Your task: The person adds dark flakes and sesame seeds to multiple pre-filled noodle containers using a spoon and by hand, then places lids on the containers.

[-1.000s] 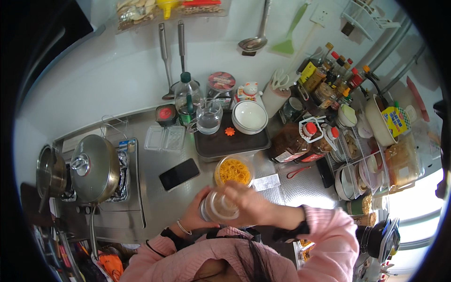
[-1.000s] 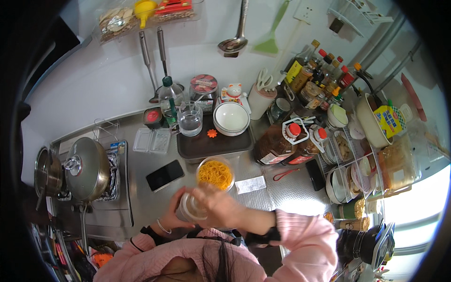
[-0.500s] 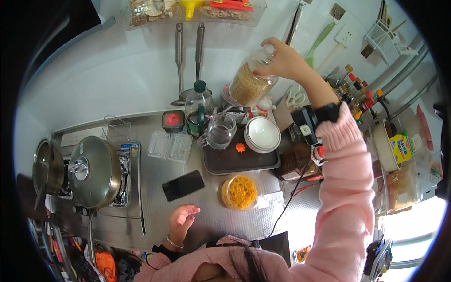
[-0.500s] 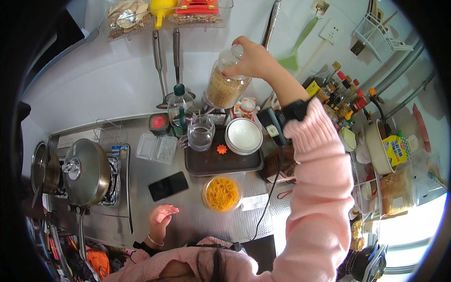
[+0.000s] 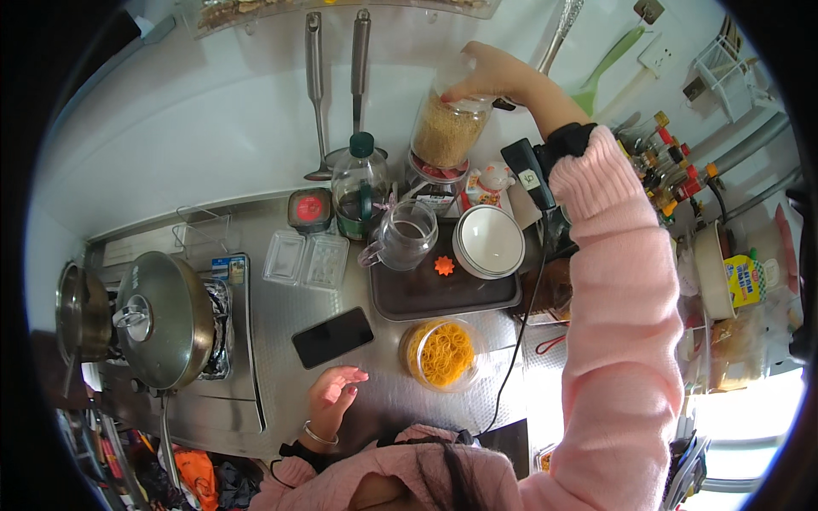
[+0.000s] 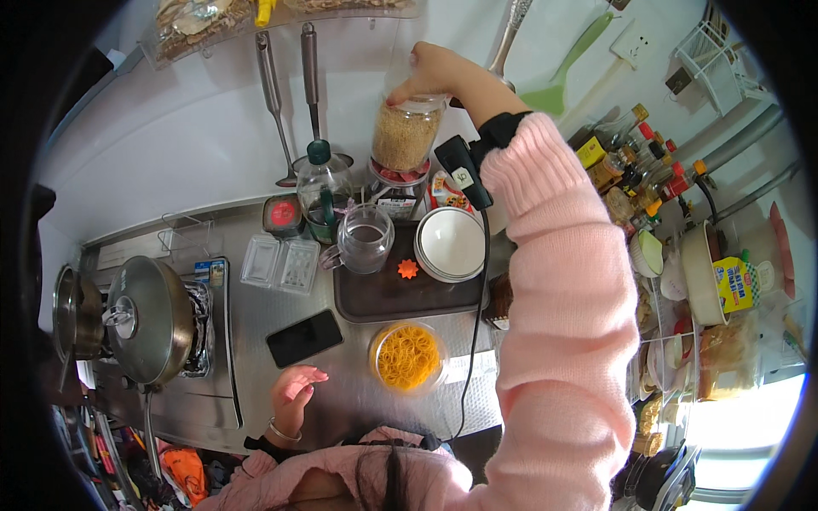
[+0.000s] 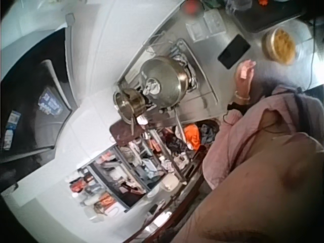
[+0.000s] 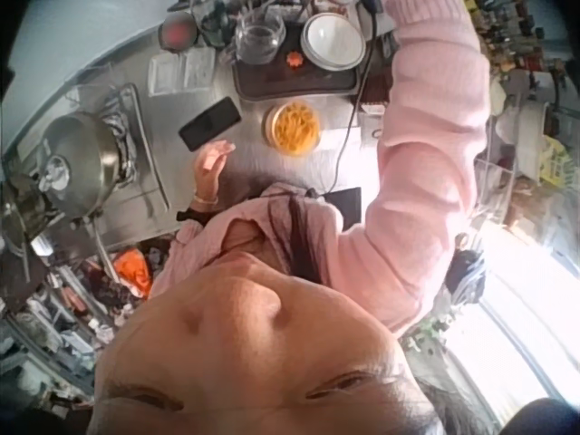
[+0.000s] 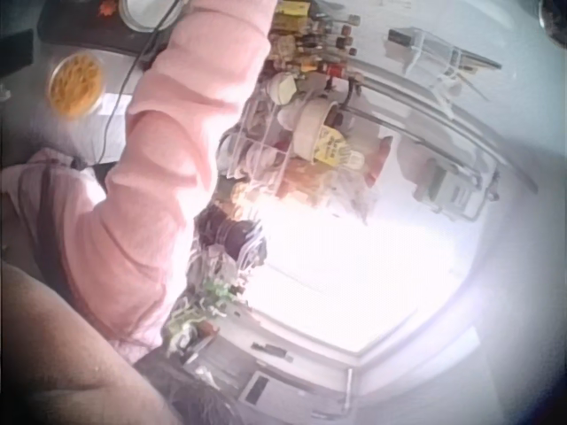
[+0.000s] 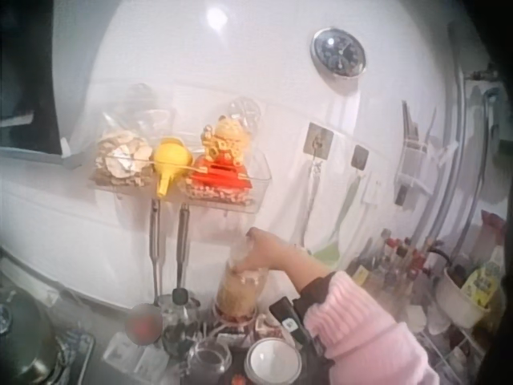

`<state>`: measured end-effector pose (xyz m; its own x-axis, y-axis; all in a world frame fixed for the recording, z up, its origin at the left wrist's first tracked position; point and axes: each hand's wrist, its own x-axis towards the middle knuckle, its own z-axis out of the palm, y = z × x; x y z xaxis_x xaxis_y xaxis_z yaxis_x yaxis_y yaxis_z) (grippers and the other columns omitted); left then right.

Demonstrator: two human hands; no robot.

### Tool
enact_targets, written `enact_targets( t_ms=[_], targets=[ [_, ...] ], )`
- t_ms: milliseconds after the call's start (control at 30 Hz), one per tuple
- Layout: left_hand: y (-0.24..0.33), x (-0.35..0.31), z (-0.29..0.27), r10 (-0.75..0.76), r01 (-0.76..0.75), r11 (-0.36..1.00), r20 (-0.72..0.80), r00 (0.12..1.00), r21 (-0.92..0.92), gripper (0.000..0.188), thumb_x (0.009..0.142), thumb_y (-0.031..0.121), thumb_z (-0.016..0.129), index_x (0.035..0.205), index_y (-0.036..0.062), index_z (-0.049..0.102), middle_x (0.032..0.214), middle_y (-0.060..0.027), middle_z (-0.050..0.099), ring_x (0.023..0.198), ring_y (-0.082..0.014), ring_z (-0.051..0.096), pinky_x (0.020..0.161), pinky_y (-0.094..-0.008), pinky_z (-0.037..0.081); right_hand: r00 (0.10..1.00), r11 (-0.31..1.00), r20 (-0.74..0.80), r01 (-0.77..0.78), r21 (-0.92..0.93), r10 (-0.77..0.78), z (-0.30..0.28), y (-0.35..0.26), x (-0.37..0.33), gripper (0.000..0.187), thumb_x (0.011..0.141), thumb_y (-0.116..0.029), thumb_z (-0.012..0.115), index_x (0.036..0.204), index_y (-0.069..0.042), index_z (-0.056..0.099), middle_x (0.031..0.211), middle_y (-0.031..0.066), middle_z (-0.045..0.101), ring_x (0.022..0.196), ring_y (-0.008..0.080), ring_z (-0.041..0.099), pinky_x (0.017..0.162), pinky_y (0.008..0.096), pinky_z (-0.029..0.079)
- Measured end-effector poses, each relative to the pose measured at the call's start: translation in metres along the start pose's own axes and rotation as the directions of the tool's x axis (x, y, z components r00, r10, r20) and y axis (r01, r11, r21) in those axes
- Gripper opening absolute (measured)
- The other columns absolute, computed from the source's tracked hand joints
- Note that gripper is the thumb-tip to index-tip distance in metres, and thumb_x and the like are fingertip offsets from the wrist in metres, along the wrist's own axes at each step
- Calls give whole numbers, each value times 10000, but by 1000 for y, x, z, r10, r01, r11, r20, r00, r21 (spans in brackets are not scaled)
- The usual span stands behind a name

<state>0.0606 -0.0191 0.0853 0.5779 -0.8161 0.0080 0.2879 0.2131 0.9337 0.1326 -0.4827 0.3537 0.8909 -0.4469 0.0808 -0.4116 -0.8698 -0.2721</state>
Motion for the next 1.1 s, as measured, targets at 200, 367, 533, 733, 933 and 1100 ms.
enact_targets(
  t_ms=[200,367,533,733,933,1100],
  targets=[
    [3,-2,5,-65,63,996,38,997,55,262,849,7,537,1105,-40,514,1018,-142,608,967,-242,597,899,-364,459,973,976,-191,87,-200,-126,-9,-25,-33,972,508,-505,821,1262,-12,456,1169,237,547,1059,357,554,891,381,456],
    [1,-8,5,-69,64,996,73,995,68,257,857,-15,542,1113,-19,520,1026,-120,608,968,-201,588,881,-332,450,990,987,-54,124,-104,-130,10,-54,-155,551,692,-331,755,1153,-92,569,1073,165,613,975,305,603,797,376,493],
    [-2,-12,15,-120,111,990,108,987,84,226,865,-56,500,1088,-26,523,1008,-117,611,962,-193,594,892,-320,457,809,955,508,264,134,-295,127,-70,-327,391,705,-203,720,1031,-57,561,982,118,576,885,302,614,694,410,513],
    [0,-16,36,-143,123,987,206,968,106,212,874,-53,506,1080,-7,528,1000,-102,617,954,-171,594,885,-292,455,895,991,444,88,-97,-36,205,-52,-389,226,775,-153,621,962,-48,552,921,136,578,732,280,648,605,368,525],
    [3,-19,43,-151,127,986,235,960,112,211,868,-42,532,1077,-10,532,1000,-94,615,953,-159,592,873,-290,458,939,995,335,47,86,-74,212,-43,-397,122,801,-177,603,838,-61,597,845,118,621,758,287,638,638,369,517],
    [3,-20,34,-179,166,983,183,967,84,197,873,-28,536,1069,-12,534,998,-86,614,956,-153,584,871,-285,456,956,972,293,-51,231,-19,131,-46,-399,131,802,-192,616,800,-62,615,787,116,634,761,286,630,641,380,495]
  ],
)
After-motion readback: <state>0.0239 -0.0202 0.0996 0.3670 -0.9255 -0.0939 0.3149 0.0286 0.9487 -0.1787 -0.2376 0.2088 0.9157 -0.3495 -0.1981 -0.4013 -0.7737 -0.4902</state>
